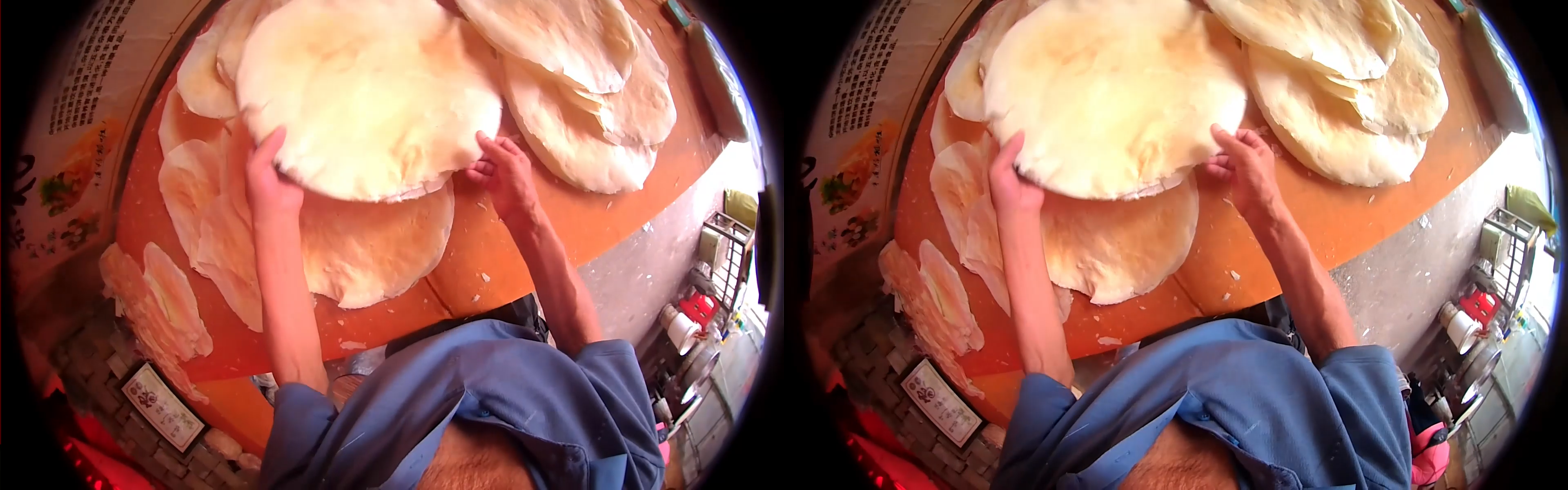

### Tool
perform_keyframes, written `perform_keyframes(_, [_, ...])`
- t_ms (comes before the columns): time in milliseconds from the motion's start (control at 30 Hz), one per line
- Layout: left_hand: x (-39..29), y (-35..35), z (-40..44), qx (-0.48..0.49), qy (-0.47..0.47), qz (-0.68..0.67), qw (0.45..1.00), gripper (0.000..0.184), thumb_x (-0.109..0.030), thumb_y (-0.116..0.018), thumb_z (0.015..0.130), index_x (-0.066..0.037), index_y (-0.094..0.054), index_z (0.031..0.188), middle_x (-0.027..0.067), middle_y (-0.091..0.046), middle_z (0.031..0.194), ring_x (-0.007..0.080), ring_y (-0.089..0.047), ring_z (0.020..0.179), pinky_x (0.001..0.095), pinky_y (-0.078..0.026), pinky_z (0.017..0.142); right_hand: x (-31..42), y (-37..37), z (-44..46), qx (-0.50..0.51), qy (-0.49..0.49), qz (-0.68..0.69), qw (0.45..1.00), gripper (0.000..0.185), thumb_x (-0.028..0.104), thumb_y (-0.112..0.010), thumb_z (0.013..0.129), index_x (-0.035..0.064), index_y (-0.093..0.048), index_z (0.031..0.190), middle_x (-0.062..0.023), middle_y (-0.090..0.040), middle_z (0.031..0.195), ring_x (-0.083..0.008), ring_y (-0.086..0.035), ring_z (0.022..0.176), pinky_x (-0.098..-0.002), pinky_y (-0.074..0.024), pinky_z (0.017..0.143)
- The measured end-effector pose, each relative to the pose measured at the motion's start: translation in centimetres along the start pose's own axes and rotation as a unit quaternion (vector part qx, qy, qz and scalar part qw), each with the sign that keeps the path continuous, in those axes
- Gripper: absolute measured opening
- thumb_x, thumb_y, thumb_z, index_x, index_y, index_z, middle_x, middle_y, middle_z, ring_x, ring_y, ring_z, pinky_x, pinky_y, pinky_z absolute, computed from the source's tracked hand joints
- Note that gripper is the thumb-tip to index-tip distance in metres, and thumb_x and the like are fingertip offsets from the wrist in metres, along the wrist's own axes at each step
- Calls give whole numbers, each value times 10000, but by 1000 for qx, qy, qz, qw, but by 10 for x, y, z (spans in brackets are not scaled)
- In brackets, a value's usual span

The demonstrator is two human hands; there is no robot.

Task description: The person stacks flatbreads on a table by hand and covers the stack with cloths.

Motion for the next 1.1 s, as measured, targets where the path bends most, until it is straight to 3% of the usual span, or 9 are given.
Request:
perform_keyframes(267, [48,149,-70,-96,76,287,950,247,-123,-665,882,-30,-576,1091,40,-591,914,121,-542,757,252,-471,656,-12,-30,-10,-14,-30,0,999,252,242,-736,874,78,-544,866,-32,-585,752,-145,-614,582,-265,-512,530])
perform_keyframes(400, [31,183,-99,-178,-92,519,831,396,-184,-712,841,33,-598,1153,120,-634,1013,208,-614,890,327,-516,810,0,-40,7,13,-59,-170,984,337,283,-739,841,-38,-634,835,-62,-580,688,-140,-527,575,-288,-423,518])
perform_keyframes(533, [17,201,-147,-253,-109,650,709,453,-180,-708,826,39,-586,1203,173,-650,1106,256,-630,981,357,-507,872,64,-101,-28,65,249,-269,928,314,257,-740,789,-39,-706,887,-43,-677,772,-115,-594,667,-286,-486,608])
perform_keyframes(800, [46,191,-137,-161,25,251,954,388,-68,-671,880,70,-554,1224,109,-653,1109,158,-602,1005,281,-478,856,309,57,-53,-150,393,-361,833,379,290,-651,911,54,-673,1207,-59,-674,1141,-157,-629,996,-257,-488,866])
perform_keyframes(833, [50,198,-130,-154,29,241,958,386,-46,-649,885,55,-554,1245,108,-647,1127,177,-606,1018,294,-481,879,325,79,-68,-56,542,-493,679,359,278,-684,900,57,-684,1182,-54,-688,1077,-146,-632,955,-267,-497,827])
perform_keyframes(867, [47,194,-131,-155,30,239,958,386,-46,-649,885,55,-554,1245,108,-647,1127,177,-606,1018,294,-481,879,340,129,-53,-212,395,-445,775,359,263,-728,875,72,-685,1176,-45,-699,1006,-127,-635,882,-233,-495,776])
perform_keyframes(933, [46,180,-136,-183,86,63,977,380,-56,-639,884,58,-558,1236,121,-638,1152,201,-610,1032,318,-486,896,331,140,-75,-356,435,-611,557,398,259,-780,841,66,-664,1169,-35,-704,889,-116,-645,757,-187,-502,699])
perform_keyframes(1033, [41,185,-140,-147,88,91,981,408,-66,-631,881,57,-540,1259,132,-621,1202,234,-609,1072,344,-490,918,255,147,-64,-51,558,-460,689,473,205,-722,874,53,-578,1299,-85,-685,1013,-138,-636,893,-235,-500,806])
perform_keyframes(1100, [33,181,-139,-135,70,158,976,411,-49,-634,877,51,-537,1264,122,-620,1206,218,-605,1077,337,-481,938,153,61,-64,-20,260,-564,784,447,229,-681,910,25,-568,1292,-101,-667,1101,-172,-631,957,-253,-494,835])
Point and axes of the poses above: each hand's wrist, its own z-axis towards the middle knuckle, its own y-axis out of the back of the hand, x = y × z, the point moved 6 cm from there along z, towards the middle knuckle
